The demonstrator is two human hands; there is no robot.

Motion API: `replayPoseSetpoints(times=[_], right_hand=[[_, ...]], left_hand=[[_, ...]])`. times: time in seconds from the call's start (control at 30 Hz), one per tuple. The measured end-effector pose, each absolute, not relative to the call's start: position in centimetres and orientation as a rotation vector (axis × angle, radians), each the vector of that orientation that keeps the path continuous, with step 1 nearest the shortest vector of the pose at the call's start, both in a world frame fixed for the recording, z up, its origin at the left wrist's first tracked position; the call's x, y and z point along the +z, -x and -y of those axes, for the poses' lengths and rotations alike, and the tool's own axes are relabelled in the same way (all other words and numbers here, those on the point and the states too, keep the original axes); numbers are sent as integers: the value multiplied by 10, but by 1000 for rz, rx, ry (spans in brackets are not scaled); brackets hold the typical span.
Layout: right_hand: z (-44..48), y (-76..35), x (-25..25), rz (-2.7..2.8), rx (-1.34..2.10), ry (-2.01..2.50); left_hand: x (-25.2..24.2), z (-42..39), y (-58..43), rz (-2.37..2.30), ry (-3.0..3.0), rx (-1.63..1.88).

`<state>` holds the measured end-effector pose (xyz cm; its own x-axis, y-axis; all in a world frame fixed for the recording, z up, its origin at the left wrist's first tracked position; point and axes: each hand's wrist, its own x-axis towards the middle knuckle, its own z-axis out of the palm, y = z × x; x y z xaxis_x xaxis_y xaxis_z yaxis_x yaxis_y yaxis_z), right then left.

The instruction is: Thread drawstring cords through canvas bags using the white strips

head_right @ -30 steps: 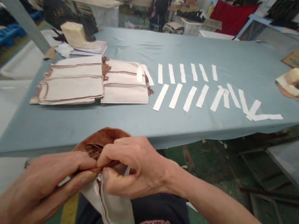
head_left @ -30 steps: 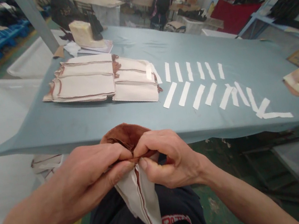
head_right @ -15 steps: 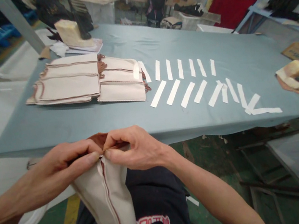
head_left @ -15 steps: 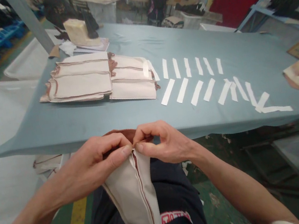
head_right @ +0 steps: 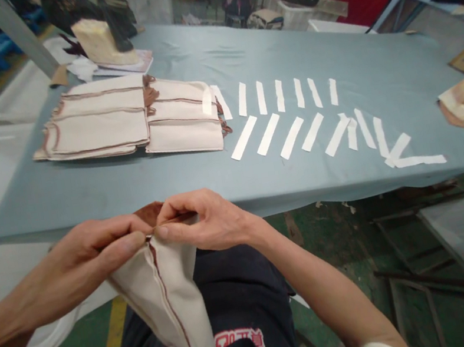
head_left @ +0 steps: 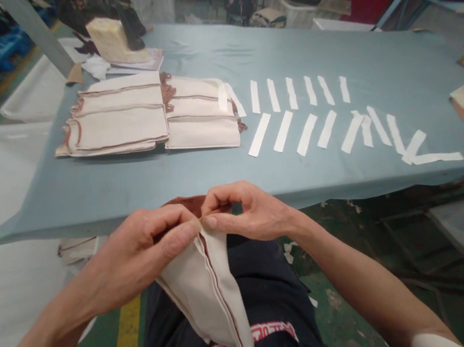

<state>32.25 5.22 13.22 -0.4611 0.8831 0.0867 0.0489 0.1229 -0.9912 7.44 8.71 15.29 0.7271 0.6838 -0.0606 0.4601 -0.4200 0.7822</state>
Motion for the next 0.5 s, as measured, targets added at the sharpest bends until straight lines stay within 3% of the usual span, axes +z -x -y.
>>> replayPoseSetpoints(times=[0.27, 0.5], right_hand=[[-59, -336, 115, 1647, 1472, 954], [-78, -338, 131, 1769, 1378, 919]], left_hand=[[154, -92, -83, -914, -1952, 276], [153, -105, -59, -936, -2048, 321]])
